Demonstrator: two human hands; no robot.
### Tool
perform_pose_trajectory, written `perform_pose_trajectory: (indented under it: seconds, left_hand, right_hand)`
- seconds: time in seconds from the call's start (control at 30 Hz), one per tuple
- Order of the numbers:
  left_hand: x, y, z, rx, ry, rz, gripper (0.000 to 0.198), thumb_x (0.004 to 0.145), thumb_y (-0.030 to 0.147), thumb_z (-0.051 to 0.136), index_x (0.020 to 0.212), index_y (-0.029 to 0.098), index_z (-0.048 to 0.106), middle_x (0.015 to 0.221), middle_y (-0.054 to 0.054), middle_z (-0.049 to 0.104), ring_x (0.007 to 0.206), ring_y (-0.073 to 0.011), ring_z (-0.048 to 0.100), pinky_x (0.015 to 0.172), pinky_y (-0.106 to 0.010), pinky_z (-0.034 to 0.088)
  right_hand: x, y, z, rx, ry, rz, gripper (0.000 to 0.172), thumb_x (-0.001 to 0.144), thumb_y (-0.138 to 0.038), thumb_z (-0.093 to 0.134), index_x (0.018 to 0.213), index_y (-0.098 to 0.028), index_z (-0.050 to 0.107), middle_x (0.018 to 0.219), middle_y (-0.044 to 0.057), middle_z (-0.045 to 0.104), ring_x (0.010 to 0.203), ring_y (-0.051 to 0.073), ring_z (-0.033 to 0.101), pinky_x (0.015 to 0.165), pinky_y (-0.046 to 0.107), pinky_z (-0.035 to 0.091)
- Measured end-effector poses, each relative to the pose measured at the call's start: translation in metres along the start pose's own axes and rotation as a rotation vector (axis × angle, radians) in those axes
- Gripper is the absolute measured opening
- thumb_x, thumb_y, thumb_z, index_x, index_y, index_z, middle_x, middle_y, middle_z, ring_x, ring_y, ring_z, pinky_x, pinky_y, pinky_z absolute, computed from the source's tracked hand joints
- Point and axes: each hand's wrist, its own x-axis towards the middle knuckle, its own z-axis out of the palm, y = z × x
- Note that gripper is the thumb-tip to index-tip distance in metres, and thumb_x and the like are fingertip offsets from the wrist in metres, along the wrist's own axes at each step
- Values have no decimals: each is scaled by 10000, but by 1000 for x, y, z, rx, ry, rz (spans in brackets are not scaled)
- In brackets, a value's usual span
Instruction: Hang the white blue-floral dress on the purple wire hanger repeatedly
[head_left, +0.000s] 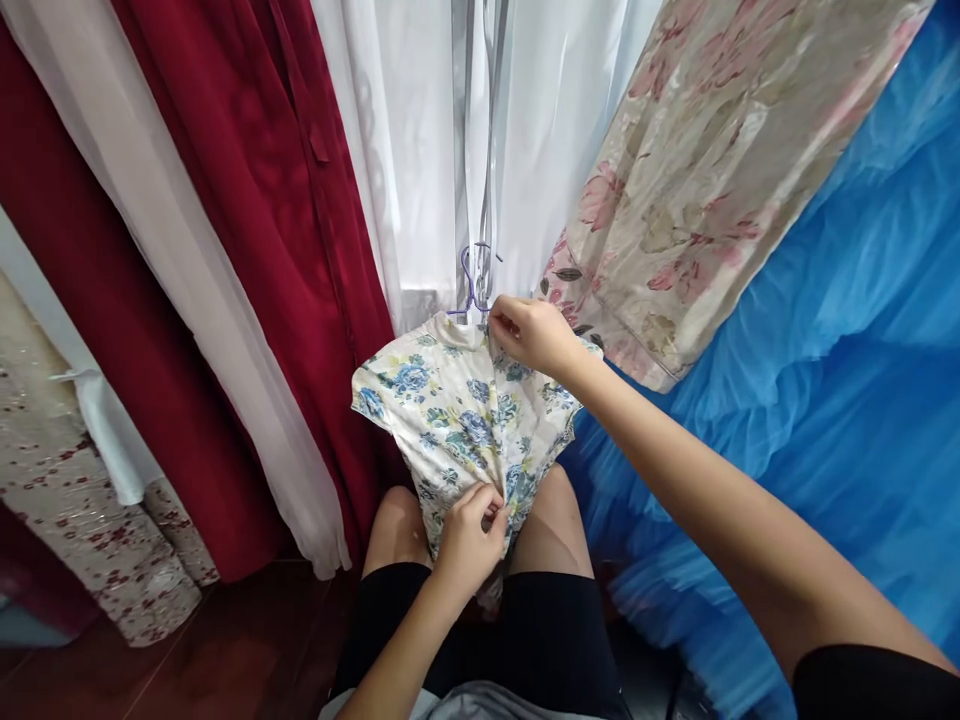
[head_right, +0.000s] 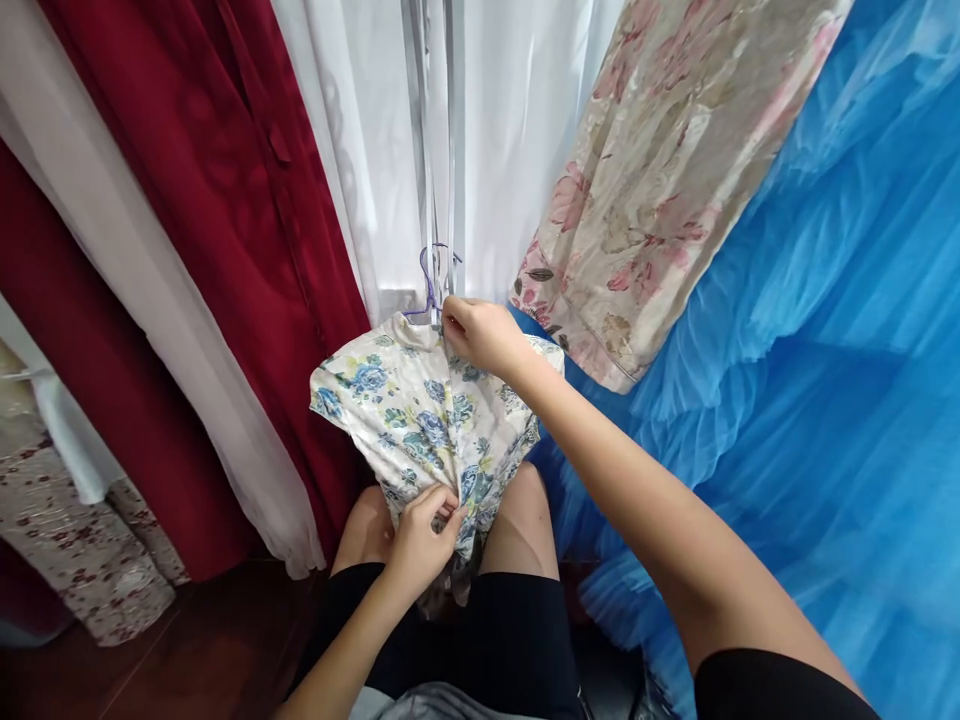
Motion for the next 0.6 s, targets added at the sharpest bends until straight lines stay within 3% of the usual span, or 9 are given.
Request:
perform_pose_trajectory:
  seconds: [0.1, 0.2, 0.27, 0.3, 0.43, 0.5, 0.6]
  left_hand:
    - [25, 4, -24, -1, -18, 35, 33, 912, 245, 620, 927, 223, 639, 881, -34, 673, 835, -206, 648, 764, -306, 493]
    - [76, 26, -61, 26, 158, 165, 230, 952, 282, 598, 1172, 232, 642, 896, -30, 679, 842, -194, 646, 800, -314, 499]
    - [116, 46, -84, 78, 281, 306, 320, 981, 271, 554, 1295, 242, 612, 952, -39, 663, 828, -178, 624, 822, -323, 493]
    - [134, 54, -92, 117, 267, 363, 352, 985, 262, 548, 1333, 245, 596, 993, -48, 659, 814, -172, 610, 805, -321, 489]
    - [179, 71, -103, 252, 182, 475, 103, 949, 209, 591, 967, 191, 690, 858, -30, 647, 769, -169, 582, 726, -304, 449]
    - [184, 73, -98, 213, 203, 453, 130, 942, 196, 590, 828, 181, 651, 750, -4, 616, 698, -153, 564, 667, -284, 425]
    - [185, 75, -92, 54, 278, 378, 181, 955, 235, 578, 787, 179, 611, 648, 25, 562, 572, -120, 517, 576, -253, 385]
  right_hand:
    - [-15, -14, 1, 128, 108, 153, 100, 832, -151, 562, 753, -210, 547, 608, -18, 566, 536, 133, 519, 549, 245, 363]
    - [-33, -25, 7, 233, 253, 298, 140, 854, -190, 573, 718, -214, 548, 577, -27, 569, 516, 125, 531, 546, 247, 408]
    - [-42, -27, 12, 243, 315, 290, 150, 877, -230, 574, 729, -218, 555, 589, -23, 580, 520, 123, 534, 552, 253, 431]
    - [-46, -26, 14, 232, 330, 261, 152, 889, -249, 572, 741, -219, 559, 605, -18, 593, 528, 124, 540, 558, 257, 440]
    - [-50, -14, 20, 114, 286, 93, 173, 926, -262, 541, 759, -225, 567, 656, 15, 633, 582, 141, 565, 596, 276, 455]
    - [-48, -7, 22, 40, 241, 26, 189, 921, -230, 523, 734, -229, 556, 633, 15, 612, 580, 148, 549, 594, 281, 436]
    - [-45, -1, 31, -27, 142, -38, 201, 898, -195, 514, 701, -233, 532, 603, 8, 584, 559, 148, 515, 574, 278, 400]
